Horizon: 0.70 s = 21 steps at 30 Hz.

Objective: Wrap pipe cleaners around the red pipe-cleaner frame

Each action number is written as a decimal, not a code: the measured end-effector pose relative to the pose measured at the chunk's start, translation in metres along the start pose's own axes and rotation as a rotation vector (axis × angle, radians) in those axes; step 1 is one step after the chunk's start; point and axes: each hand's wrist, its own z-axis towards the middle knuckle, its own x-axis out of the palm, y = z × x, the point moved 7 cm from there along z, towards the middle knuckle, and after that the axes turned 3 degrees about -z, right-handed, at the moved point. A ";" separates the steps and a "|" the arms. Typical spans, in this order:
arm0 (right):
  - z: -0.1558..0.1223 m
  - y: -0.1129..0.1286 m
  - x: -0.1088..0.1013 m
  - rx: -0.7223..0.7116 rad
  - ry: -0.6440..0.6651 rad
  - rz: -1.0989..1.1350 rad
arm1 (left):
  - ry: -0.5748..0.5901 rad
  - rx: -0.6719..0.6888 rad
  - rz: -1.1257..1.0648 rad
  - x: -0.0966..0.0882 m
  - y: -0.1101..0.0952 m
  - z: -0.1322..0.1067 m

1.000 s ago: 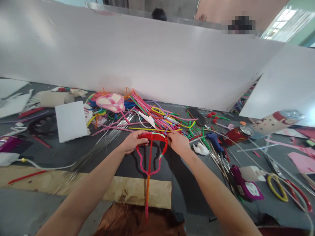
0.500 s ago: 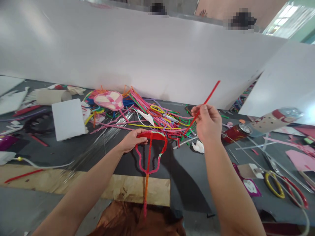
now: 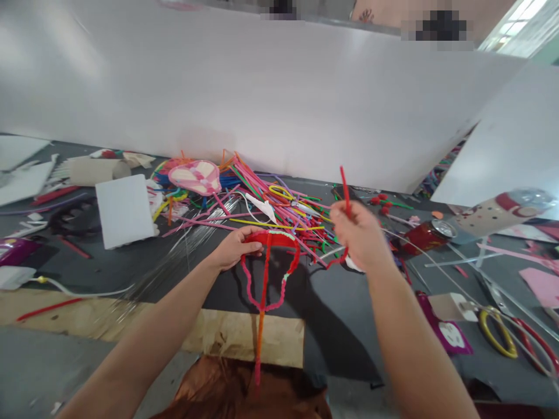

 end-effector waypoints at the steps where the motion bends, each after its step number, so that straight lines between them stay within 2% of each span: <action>1: -0.009 -0.016 0.012 0.075 0.070 -0.002 | 0.007 0.029 0.003 0.001 -0.003 -0.001; 3: -0.031 -0.051 0.036 0.308 0.242 0.044 | 0.006 0.090 0.015 0.004 -0.009 -0.003; 6: -0.052 -0.071 0.057 0.425 0.330 0.162 | -0.014 0.194 0.088 0.009 -0.020 -0.007; 8: -0.056 -0.068 0.062 0.433 0.331 0.253 | -0.041 0.290 0.230 0.012 -0.030 -0.011; 11: -0.059 -0.052 0.069 0.407 0.364 0.332 | -0.081 0.416 0.548 0.020 -0.046 -0.019; 13: -0.063 -0.039 0.080 0.364 0.471 0.324 | -0.050 0.477 0.695 0.029 -0.053 -0.025; 15: -0.068 -0.027 0.094 0.303 0.610 0.262 | 0.028 0.521 0.729 0.039 -0.055 -0.030; 18: -0.072 -0.022 0.112 0.220 0.727 0.143 | 0.095 0.488 0.625 0.044 -0.049 -0.030; 21: -0.064 -0.034 0.112 0.220 0.632 0.122 | 0.103 0.248 0.367 0.036 -0.027 -0.022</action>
